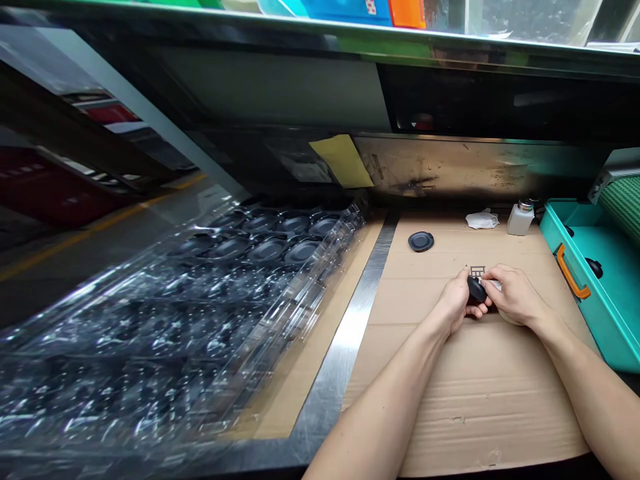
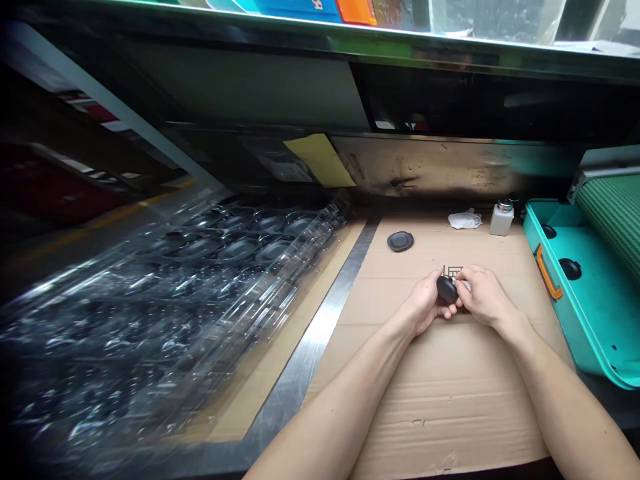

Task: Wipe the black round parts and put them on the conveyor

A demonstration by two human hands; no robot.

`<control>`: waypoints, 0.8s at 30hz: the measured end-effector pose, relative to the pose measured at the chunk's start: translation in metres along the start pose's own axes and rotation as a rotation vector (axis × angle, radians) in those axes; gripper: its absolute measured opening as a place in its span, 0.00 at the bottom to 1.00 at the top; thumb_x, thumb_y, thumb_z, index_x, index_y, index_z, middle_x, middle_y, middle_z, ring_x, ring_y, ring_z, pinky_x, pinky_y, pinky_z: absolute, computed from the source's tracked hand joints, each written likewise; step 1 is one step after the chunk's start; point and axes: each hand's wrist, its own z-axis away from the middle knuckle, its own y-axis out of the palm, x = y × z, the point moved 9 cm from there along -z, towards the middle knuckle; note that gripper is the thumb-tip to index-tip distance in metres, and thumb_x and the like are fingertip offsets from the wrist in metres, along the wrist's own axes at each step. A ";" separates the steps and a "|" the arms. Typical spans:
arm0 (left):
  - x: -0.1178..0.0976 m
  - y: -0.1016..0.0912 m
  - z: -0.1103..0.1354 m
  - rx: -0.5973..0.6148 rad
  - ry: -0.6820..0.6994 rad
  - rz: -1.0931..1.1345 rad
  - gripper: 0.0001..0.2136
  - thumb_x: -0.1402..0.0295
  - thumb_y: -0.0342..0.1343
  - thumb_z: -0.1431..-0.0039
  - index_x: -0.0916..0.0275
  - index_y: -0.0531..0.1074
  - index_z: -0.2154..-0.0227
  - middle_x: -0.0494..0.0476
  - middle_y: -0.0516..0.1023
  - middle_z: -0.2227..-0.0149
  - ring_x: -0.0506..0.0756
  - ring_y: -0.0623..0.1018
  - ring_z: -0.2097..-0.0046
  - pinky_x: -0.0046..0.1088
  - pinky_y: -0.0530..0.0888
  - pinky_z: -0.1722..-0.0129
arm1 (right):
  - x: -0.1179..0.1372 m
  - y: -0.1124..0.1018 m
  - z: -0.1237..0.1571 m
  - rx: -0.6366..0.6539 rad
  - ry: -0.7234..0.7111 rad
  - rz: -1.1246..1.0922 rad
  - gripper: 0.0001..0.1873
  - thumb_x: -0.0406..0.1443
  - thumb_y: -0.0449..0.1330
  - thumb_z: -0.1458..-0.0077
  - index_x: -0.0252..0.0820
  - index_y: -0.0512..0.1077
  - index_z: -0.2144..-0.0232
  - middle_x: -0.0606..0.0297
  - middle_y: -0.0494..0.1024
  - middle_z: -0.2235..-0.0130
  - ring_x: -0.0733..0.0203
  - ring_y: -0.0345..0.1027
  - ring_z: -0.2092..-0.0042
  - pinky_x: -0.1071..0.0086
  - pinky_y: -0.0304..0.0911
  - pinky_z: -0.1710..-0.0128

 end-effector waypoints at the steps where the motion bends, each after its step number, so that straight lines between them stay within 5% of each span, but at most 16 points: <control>1: 0.000 0.000 0.000 -0.019 0.018 -0.010 0.27 0.57 0.32 0.30 0.72 0.72 0.66 0.60 0.73 0.82 0.51 0.70 0.84 0.23 0.65 0.87 | 0.001 -0.001 0.000 0.000 -0.010 0.003 0.08 0.32 0.55 0.40 0.41 0.75 0.66 0.64 0.77 0.66 0.62 0.70 0.64 0.70 0.60 0.61; 10: -0.003 -0.002 0.000 -0.075 0.197 -0.213 0.27 0.53 0.37 0.32 0.68 0.71 0.74 0.58 0.73 0.82 0.51 0.72 0.84 0.23 0.68 0.85 | 0.008 -0.004 -0.001 -0.004 0.016 0.047 0.10 0.32 0.54 0.40 0.41 0.75 0.68 0.63 0.77 0.67 0.62 0.69 0.64 0.70 0.59 0.62; 13: -0.003 -0.001 0.001 -0.060 0.198 -0.235 0.28 0.52 0.37 0.32 0.69 0.72 0.74 0.60 0.75 0.80 0.50 0.71 0.84 0.23 0.67 0.85 | 0.004 -0.005 0.001 0.067 0.025 0.067 0.11 0.31 0.53 0.41 0.42 0.74 0.72 0.64 0.77 0.70 0.62 0.69 0.66 0.71 0.58 0.62; 24: -0.004 0.004 0.008 -0.050 0.232 -0.392 0.31 0.49 0.36 0.34 0.68 0.71 0.79 0.61 0.75 0.80 0.50 0.70 0.85 0.24 0.66 0.85 | 0.004 -0.010 0.001 0.019 -0.029 0.010 0.10 0.33 0.54 0.41 0.41 0.75 0.70 0.64 0.76 0.68 0.62 0.69 0.65 0.72 0.60 0.63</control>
